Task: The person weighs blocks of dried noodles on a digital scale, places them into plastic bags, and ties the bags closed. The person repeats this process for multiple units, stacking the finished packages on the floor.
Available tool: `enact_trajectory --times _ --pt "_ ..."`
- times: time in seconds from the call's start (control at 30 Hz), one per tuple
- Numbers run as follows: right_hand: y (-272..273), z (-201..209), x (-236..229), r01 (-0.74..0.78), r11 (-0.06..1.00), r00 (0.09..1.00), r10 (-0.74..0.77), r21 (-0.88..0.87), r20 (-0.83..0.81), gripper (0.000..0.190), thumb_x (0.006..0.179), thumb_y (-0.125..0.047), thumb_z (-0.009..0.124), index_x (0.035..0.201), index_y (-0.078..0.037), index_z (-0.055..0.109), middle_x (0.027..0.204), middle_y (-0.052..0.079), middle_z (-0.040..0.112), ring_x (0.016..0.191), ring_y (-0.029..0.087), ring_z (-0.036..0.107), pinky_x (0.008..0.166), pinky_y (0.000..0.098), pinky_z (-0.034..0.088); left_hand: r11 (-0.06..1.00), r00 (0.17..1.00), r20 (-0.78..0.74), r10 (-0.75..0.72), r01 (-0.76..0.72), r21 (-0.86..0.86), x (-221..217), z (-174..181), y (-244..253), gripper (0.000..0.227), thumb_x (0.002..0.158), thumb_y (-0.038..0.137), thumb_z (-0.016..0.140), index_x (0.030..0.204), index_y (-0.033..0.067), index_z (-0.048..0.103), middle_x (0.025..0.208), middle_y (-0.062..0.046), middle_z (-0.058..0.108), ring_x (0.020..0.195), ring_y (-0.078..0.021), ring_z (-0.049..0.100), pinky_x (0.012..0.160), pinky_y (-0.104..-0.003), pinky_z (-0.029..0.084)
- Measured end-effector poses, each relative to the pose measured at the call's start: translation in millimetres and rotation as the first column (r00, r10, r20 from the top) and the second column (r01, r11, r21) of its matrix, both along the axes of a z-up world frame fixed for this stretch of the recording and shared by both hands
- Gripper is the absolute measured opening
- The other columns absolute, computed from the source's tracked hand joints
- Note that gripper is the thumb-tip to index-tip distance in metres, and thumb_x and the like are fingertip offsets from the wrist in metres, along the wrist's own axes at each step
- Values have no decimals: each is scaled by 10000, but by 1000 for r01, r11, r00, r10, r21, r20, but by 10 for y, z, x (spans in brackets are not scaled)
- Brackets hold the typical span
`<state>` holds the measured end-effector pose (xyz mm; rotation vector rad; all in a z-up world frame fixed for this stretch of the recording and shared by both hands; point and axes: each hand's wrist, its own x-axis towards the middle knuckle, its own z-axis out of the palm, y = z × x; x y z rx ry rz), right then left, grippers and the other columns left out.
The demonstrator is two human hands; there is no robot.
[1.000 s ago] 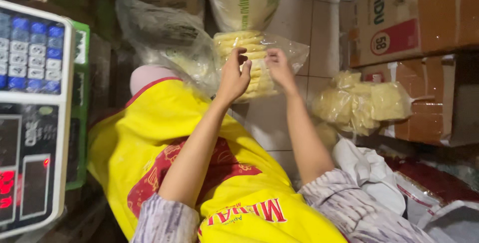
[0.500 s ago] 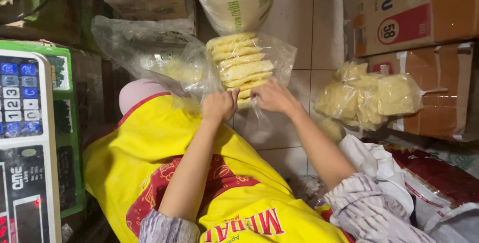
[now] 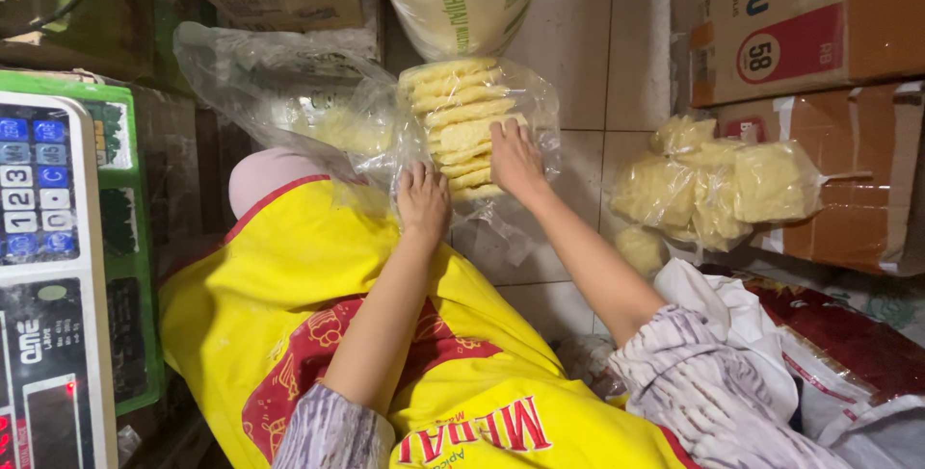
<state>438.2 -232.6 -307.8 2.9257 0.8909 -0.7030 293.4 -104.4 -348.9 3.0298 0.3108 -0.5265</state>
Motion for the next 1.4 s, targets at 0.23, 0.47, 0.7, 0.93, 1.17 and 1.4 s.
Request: enact_trajectory --times 0.23,0.47,0.7,0.93,1.17,1.4 --pt "54 -25 269 -45 977 999 44 206 10 875 782 -125 737 1556 -97 331 1371 234 456 1369 429 358 1030 618 313 908 867 396 303 -388 156 140 111 168 658 970 244 483 1601 149 326 1481 -73 433 1373 -316 395 1126 -471 277" --pt "54 166 302 -221 968 974 224 120 -16 721 711 -256 861 1358 -165 554 1273 113 527 1285 294 492 1078 589 317 860 752 437 493 -496 -118 156 550 302 824 920 1 574 1660 248 310 1440 -118 357 1205 -361 498 950 -470 481" --pt "54 65 438 -198 890 976 217 411 -1 543 847 -245 770 1351 -143 598 1291 157 585 1305 357 500 1109 513 360 758 587 497 639 -371 -536 135 841 379 943 741 -117 601 1595 204 361 1385 -199 354 1146 -399 588 818 -434 559" --pt "320 -180 683 -32 957 985 79 287 -156 513 921 -221 640 1432 -213 592 1296 182 649 1290 373 559 1115 506 434 659 605 374 703 -357 -662 126 1006 440 870 752 -109 598 1547 209 452 1369 -208 381 882 -420 648 733 -499 532" --pt "590 28 765 -437 874 897 440 210 35 645 711 -57 654 1350 -132 610 1349 146 629 1276 341 554 1090 575 339 637 535 435 725 -279 -719 84 1040 481 579 831 -71 626 1350 185 612 1380 -197 430 845 -411 666 731 -500 533" --pt "647 -146 1075 -581 757 796 606 297 12 569 825 -112 714 1384 -126 609 1234 184 674 1146 391 626 992 489 502 628 526 445 725 -241 -740 41 1017 499 604 806 -76 610 1372 133 583 1400 -194 449 1007 -436 638 803 -498 536"
